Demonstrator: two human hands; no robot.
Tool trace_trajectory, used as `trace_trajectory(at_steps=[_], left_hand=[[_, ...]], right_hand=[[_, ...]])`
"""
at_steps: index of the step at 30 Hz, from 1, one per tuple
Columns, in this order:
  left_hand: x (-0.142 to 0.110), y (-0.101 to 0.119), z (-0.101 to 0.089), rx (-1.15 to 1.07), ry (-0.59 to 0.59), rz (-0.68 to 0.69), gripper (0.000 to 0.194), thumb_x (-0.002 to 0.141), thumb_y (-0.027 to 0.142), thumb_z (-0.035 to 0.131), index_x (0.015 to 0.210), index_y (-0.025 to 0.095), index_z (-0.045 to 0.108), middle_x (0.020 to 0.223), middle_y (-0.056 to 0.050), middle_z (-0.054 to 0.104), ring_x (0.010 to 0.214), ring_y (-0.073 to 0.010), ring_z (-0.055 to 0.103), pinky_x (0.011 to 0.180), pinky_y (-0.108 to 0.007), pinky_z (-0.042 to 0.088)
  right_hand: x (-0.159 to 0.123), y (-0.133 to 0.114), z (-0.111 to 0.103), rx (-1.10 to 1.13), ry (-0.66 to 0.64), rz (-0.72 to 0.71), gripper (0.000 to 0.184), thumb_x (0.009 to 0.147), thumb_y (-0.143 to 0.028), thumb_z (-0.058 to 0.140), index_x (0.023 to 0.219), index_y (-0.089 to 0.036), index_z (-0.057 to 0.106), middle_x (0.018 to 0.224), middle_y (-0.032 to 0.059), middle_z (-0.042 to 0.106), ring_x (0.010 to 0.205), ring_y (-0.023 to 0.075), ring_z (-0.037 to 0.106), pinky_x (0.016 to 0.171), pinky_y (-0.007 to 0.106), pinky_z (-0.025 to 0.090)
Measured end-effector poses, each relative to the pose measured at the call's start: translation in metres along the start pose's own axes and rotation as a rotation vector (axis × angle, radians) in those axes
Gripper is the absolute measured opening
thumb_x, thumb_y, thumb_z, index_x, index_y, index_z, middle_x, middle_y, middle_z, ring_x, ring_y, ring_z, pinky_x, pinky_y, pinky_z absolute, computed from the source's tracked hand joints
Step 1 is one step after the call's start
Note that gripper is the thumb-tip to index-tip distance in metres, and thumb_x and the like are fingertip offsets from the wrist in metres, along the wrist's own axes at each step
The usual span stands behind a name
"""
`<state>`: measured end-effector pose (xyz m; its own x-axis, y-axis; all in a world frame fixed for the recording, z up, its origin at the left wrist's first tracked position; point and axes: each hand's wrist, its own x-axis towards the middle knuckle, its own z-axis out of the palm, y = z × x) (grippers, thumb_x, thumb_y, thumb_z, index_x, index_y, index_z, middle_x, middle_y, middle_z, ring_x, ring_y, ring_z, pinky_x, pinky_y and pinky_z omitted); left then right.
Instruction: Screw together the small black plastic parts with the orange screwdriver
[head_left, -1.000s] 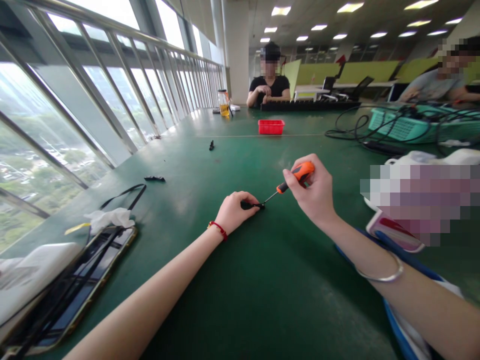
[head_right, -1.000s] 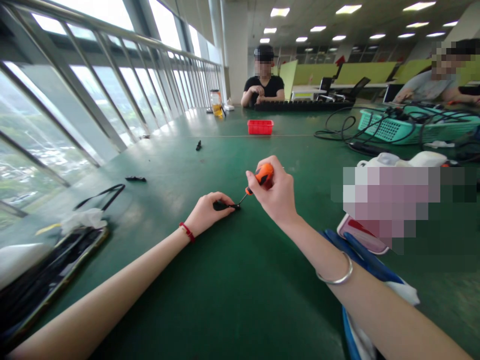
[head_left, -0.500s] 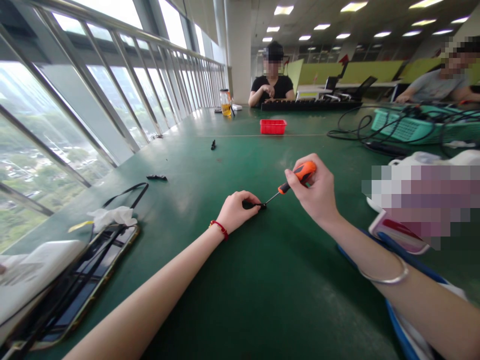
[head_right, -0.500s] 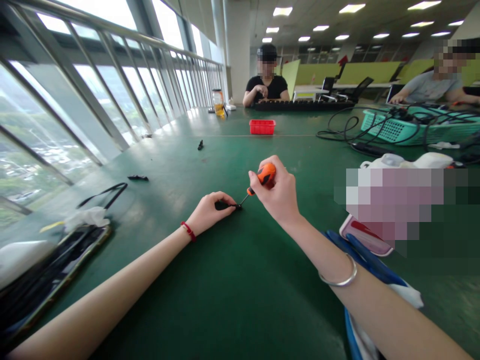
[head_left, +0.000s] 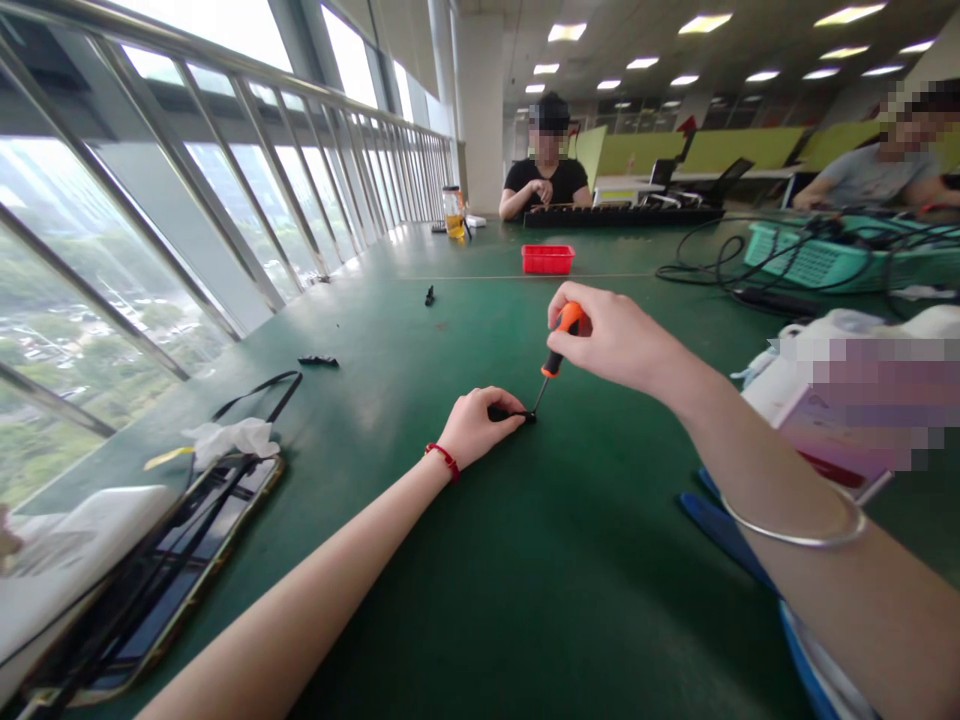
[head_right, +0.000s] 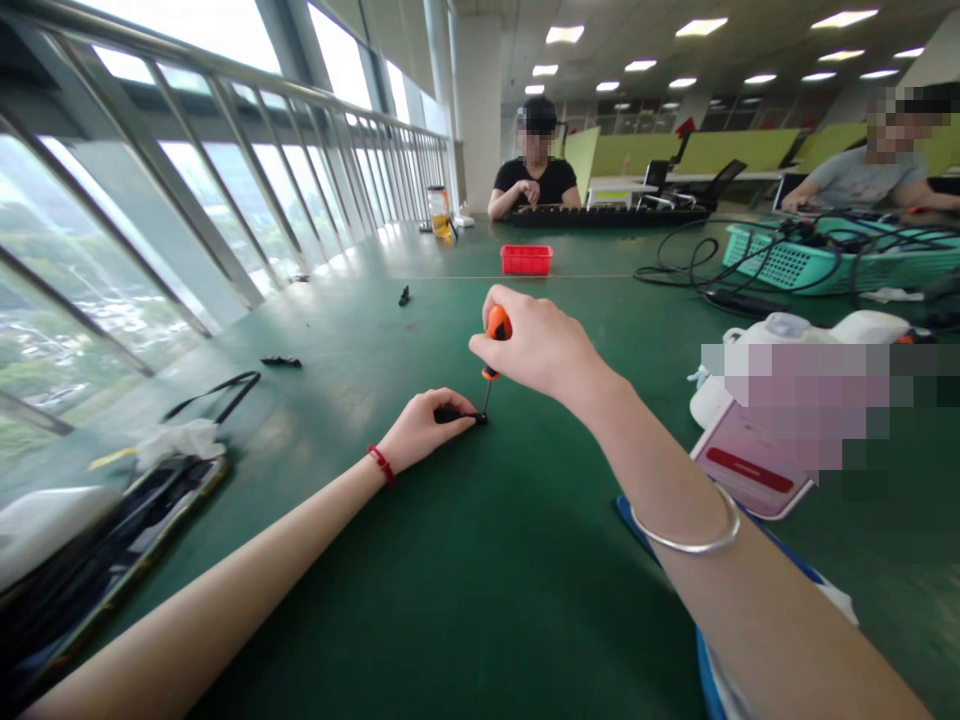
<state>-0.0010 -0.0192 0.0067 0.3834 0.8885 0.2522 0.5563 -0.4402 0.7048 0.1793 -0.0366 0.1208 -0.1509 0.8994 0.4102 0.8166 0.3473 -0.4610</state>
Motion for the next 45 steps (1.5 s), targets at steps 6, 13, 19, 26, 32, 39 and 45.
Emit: trace_trajectory(at_steps=[6, 13, 19, 26, 32, 39, 45], left_hand=[[0.001, 0.0, -0.001, -0.004, -0.021, -0.009, 0.014, 0.074, 0.027, 0.063, 0.081, 0.018, 0.07, 0.086, -0.002, 0.071, 0.082, -0.0171, 0.064, 0.077, -0.028, 0.05], [0.001, 0.0, -0.002, 0.025, -0.014, 0.006, 0.013, 0.074, 0.026, 0.063, 0.081, 0.019, 0.07, 0.084, -0.001, 0.072, 0.081, -0.017, 0.064, 0.077, -0.028, 0.05], [0.001, 0.0, -0.002, 0.025, -0.017, 0.004, 0.013, 0.074, 0.027, 0.063, 0.082, 0.019, 0.07, 0.086, -0.002, 0.071, 0.083, -0.0173, 0.064, 0.08, -0.029, 0.05], [0.002, 0.0, -0.002, 0.004, -0.022, 0.006, 0.015, 0.074, 0.028, 0.063, 0.082, 0.018, 0.07, 0.085, -0.003, 0.071, 0.082, -0.017, 0.064, 0.077, -0.028, 0.051], [0.001, 0.001, -0.002, -0.01, -0.025, -0.006, 0.015, 0.074, 0.027, 0.063, 0.082, 0.018, 0.07, 0.085, -0.003, 0.071, 0.082, -0.0178, 0.065, 0.076, -0.028, 0.051], [0.001, -0.001, -0.002, -0.001, -0.015, 0.008, 0.014, 0.074, 0.027, 0.062, 0.082, 0.018, 0.07, 0.085, -0.002, 0.071, 0.081, -0.0169, 0.065, 0.076, -0.027, 0.051], [0.001, -0.001, -0.001, 0.011, -0.013, 0.008, 0.013, 0.073, 0.025, 0.063, 0.082, 0.018, 0.07, 0.085, -0.002, 0.071, 0.082, -0.0168, 0.064, 0.077, -0.027, 0.051]], right_hand=[[0.01, -0.004, -0.011, -0.102, -0.046, 0.007, 0.036, 0.084, -0.045, 0.047, 0.059, -0.021, 0.059, 0.056, 0.0013, 0.055, 0.05, 0.0133, 0.045, 0.052, 0.028, 0.028], [0.024, -0.001, -0.024, -0.029, -0.26, -0.023, 0.003, 0.074, -0.026, 0.061, 0.074, -0.023, 0.062, 0.057, -0.0024, 0.056, 0.048, 0.0111, 0.046, 0.05, 0.026, 0.031], [0.016, 0.008, -0.016, -0.023, -0.146, -0.028, 0.039, 0.085, -0.047, 0.046, 0.058, -0.02, 0.052, 0.055, -0.0015, 0.05, 0.052, 0.011, 0.043, 0.05, 0.026, 0.029], [-0.006, 0.003, -0.017, -0.045, -0.125, 0.03, 0.025, 0.08, -0.04, 0.05, 0.068, -0.022, 0.063, 0.059, -0.0004, 0.057, 0.052, 0.0122, 0.045, 0.049, 0.026, 0.028], [-0.002, -0.004, -0.022, -0.035, -0.178, 0.004, 0.012, 0.069, -0.03, 0.063, 0.078, -0.023, 0.06, 0.067, -0.0007, 0.062, 0.054, 0.0126, 0.048, 0.051, 0.026, 0.031], [0.003, -0.005, -0.013, -0.126, -0.05, -0.013, 0.041, 0.086, -0.048, 0.044, 0.058, -0.021, 0.055, 0.05, -0.0001, 0.051, 0.047, 0.0123, 0.042, 0.05, 0.027, 0.025], [-0.003, -0.007, -0.007, -0.147, -0.023, -0.023, 0.012, 0.075, -0.035, 0.057, 0.079, -0.025, 0.061, 0.061, -0.0017, 0.059, 0.052, 0.0139, 0.047, 0.051, 0.026, 0.026]])
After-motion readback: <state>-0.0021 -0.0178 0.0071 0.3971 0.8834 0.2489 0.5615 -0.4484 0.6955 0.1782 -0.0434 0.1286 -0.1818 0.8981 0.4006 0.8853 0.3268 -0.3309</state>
